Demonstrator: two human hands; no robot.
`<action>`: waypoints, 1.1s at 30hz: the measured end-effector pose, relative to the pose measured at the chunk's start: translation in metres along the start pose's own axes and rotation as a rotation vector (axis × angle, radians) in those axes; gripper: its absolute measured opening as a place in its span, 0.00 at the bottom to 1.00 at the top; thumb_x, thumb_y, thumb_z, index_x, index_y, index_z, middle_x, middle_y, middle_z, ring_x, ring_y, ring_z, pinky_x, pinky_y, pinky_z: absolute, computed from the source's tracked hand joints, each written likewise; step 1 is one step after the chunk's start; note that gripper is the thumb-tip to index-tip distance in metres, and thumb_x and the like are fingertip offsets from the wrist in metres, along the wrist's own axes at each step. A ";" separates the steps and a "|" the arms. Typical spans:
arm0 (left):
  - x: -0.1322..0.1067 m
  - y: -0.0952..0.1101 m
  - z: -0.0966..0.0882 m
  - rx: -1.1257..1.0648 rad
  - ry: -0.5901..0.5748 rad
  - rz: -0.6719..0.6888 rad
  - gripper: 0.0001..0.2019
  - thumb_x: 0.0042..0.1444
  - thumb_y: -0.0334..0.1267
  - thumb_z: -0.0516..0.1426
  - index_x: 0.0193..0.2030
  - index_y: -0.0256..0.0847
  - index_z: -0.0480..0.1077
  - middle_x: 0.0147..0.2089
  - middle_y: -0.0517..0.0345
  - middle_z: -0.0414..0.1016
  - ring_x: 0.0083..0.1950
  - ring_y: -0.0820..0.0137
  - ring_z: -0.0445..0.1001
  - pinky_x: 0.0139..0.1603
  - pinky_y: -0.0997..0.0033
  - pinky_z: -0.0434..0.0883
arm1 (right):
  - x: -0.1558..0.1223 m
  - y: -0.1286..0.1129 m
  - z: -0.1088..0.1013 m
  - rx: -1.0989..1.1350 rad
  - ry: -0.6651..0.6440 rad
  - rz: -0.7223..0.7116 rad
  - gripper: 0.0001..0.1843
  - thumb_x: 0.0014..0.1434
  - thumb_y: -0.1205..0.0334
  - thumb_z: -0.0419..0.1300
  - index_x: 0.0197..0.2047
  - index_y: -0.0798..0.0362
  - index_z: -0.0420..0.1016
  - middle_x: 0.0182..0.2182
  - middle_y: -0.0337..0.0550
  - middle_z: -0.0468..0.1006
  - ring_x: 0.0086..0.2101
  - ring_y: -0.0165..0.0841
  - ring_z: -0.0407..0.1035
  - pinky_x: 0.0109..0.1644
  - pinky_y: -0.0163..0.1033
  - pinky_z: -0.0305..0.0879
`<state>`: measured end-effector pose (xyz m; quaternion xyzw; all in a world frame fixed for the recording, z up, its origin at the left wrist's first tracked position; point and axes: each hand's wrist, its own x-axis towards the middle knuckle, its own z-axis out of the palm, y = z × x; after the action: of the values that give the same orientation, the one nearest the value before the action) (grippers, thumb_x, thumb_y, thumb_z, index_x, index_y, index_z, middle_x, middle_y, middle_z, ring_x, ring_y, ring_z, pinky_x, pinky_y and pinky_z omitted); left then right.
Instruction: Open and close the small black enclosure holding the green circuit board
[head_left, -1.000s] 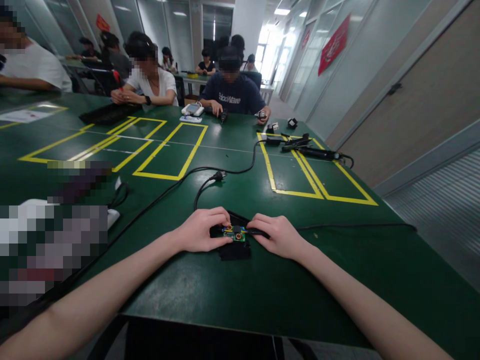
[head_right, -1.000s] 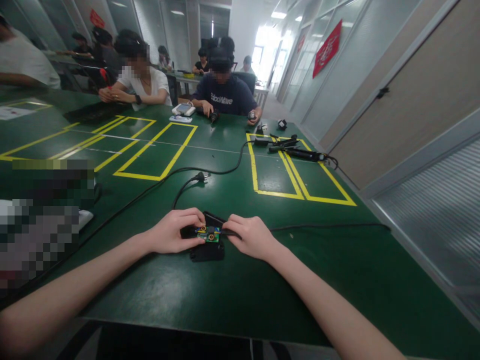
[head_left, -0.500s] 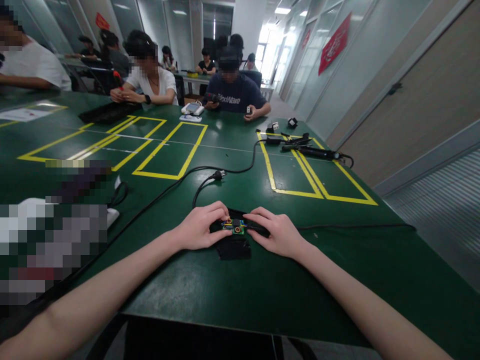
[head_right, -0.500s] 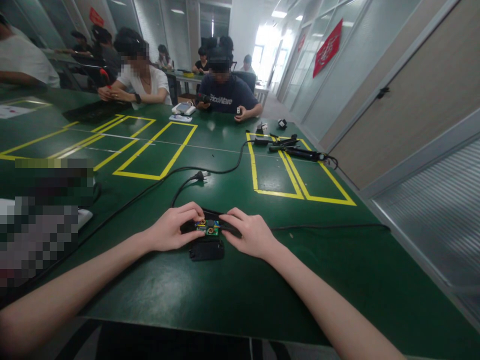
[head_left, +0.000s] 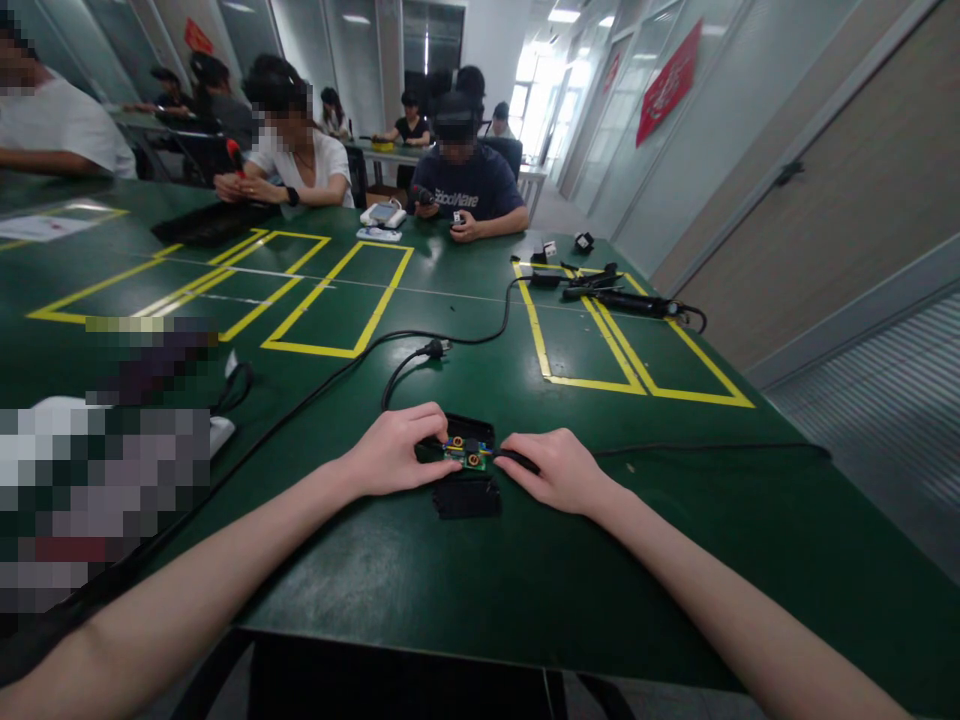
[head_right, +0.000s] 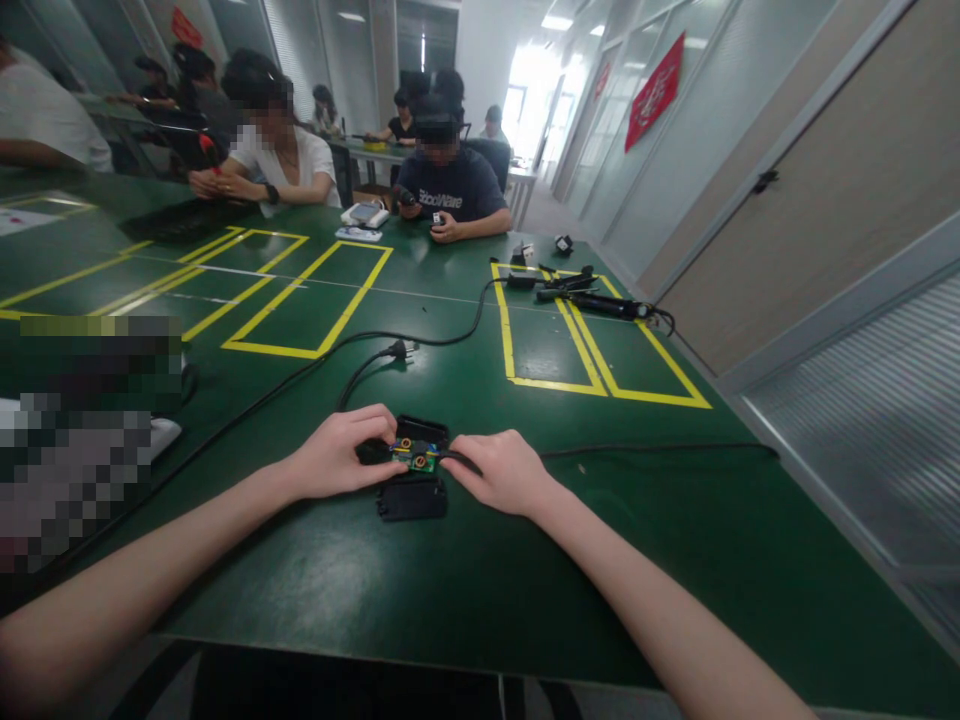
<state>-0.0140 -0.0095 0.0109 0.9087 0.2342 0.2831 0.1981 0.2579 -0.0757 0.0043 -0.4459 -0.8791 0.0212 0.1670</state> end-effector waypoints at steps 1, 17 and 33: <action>0.000 0.001 -0.002 0.012 -0.001 0.002 0.11 0.60 0.44 0.64 0.36 0.40 0.70 0.36 0.59 0.75 0.34 0.71 0.75 0.33 0.75 0.67 | -0.001 0.000 0.000 -0.002 0.016 -0.014 0.15 0.75 0.55 0.53 0.42 0.52 0.78 0.30 0.43 0.83 0.28 0.33 0.76 0.32 0.35 0.59; -0.007 0.017 -0.011 0.097 -0.287 0.063 0.25 0.51 0.59 0.68 0.26 0.41 0.65 0.23 0.65 0.70 0.23 0.75 0.66 0.24 0.73 0.55 | -0.006 -0.011 -0.009 0.121 -0.102 -0.168 0.17 0.75 0.56 0.51 0.39 0.52 0.76 0.27 0.41 0.81 0.25 0.30 0.72 0.30 0.36 0.57; 0.000 0.012 -0.009 0.201 -0.298 -0.067 0.17 0.57 0.49 0.64 0.26 0.41 0.67 0.26 0.61 0.76 0.25 0.71 0.72 0.26 0.74 0.56 | 0.000 -0.004 -0.003 -0.003 -0.132 -0.091 0.13 0.73 0.58 0.53 0.42 0.52 0.76 0.29 0.42 0.83 0.26 0.32 0.75 0.30 0.36 0.55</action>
<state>-0.0154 -0.0173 0.0239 0.9475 0.2593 0.1137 0.1482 0.2556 -0.0783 0.0077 -0.4032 -0.9077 0.0414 0.1087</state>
